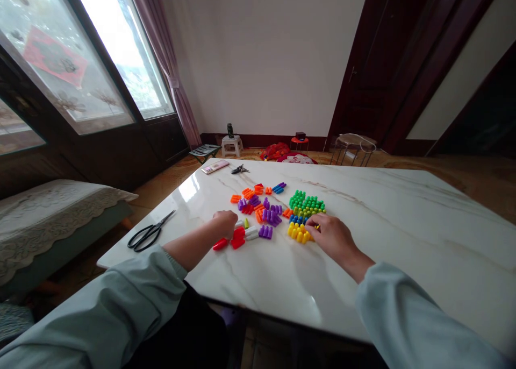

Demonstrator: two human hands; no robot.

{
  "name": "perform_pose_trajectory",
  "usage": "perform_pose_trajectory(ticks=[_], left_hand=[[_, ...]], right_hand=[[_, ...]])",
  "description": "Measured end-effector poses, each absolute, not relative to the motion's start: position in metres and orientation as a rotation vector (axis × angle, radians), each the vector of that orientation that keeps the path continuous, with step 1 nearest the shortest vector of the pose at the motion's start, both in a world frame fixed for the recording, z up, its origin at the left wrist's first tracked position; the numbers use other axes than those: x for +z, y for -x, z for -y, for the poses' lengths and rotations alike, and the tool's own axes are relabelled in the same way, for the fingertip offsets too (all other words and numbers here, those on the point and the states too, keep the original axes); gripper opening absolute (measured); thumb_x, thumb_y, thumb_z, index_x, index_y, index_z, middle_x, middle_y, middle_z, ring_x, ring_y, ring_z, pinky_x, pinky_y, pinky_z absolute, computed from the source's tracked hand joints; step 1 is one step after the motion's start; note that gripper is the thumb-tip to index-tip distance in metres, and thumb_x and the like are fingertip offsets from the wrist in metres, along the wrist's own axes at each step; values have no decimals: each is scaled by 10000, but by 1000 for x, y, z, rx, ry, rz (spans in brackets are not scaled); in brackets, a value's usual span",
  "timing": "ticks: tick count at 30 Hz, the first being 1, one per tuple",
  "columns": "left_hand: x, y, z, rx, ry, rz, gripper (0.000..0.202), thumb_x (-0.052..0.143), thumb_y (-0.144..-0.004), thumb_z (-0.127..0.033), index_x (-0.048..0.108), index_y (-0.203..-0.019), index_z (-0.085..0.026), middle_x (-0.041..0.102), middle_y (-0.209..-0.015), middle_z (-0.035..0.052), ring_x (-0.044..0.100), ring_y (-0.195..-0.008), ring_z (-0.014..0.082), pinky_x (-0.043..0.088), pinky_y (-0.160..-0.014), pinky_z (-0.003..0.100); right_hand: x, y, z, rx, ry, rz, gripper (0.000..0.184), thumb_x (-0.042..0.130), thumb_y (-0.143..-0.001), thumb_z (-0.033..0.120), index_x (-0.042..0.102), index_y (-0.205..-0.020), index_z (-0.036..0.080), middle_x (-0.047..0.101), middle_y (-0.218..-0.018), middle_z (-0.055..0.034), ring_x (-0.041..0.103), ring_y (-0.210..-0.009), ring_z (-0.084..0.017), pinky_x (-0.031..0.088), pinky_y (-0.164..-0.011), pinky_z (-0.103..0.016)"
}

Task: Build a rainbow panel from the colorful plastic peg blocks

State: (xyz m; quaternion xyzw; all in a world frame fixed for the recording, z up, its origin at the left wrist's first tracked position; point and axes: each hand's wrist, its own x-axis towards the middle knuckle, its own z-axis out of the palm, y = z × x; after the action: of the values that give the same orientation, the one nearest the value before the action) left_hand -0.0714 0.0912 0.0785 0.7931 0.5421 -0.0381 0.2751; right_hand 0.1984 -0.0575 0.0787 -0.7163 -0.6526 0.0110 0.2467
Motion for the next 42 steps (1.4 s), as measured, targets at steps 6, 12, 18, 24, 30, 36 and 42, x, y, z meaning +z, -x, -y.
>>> perform_pose_trajectory(ticks=[6,12,18,24,30,36,42], left_hand=[[103,57,-86,-6,-2030,-1443,240,707,-615,-276,646,-816,-160,686,-759,89,675,-813,267,533,-686,325],[121,23,-60,176,-1451,-1048,234,668,-707,-339,586,-812,-147,674,-678,60,675,-642,190,541,-573,271],[125,9,-43,132,-1407,-928,394,752,-648,-460,593,-804,-135,634,-620,27,641,-559,154,510,-529,246],[122,9,-41,112,-1433,-851,515,788,-578,-558,620,-800,-124,637,-598,25,607,-536,117,509,-588,255],[125,7,-38,138,-1395,-809,532,801,-566,-550,661,-804,-97,640,-622,36,614,-584,113,498,-613,243],[125,4,-40,191,-1370,-772,520,778,-596,-560,663,-794,-93,661,-693,56,623,-604,119,495,-609,253],[119,8,-44,231,-1410,-681,433,784,-637,-485,696,-835,-110,679,-781,71,639,-707,135,501,-698,274]], right_hand=[[79,-189,56,154,1806,1810,119,564,-796,224,670,-744,219,681,-812,-8,610,-737,-157,428,-658,-260],[83,-168,59,292,1493,1831,340,593,-795,195,598,-1130,248,624,-1119,-44,608,-689,-126,499,-718,-292],[91,-157,64,293,1370,1866,436,577,-805,146,535,-1219,276,565,-1218,-58,612,-706,-118,524,-726,-297],[93,-157,64,198,1372,1870,383,594,-803,145,562,-1169,254,599,-1167,-57,605,-688,-124,523,-750,-299],[98,-155,65,130,1333,1848,353,585,-817,145,556,-1154,248,634,-1059,-45,612,-779,-154,517,-756,-288],[97,-158,62,111,1304,1771,207,564,-841,165,592,-1038,220,634,-952,-40,606,-764,-148,513,-715,-274],[102,-162,62,144,1303,1682,84,605,-822,194,649,-892,209,624,-857,-29,591,-720,-141,501,-672,-257]])
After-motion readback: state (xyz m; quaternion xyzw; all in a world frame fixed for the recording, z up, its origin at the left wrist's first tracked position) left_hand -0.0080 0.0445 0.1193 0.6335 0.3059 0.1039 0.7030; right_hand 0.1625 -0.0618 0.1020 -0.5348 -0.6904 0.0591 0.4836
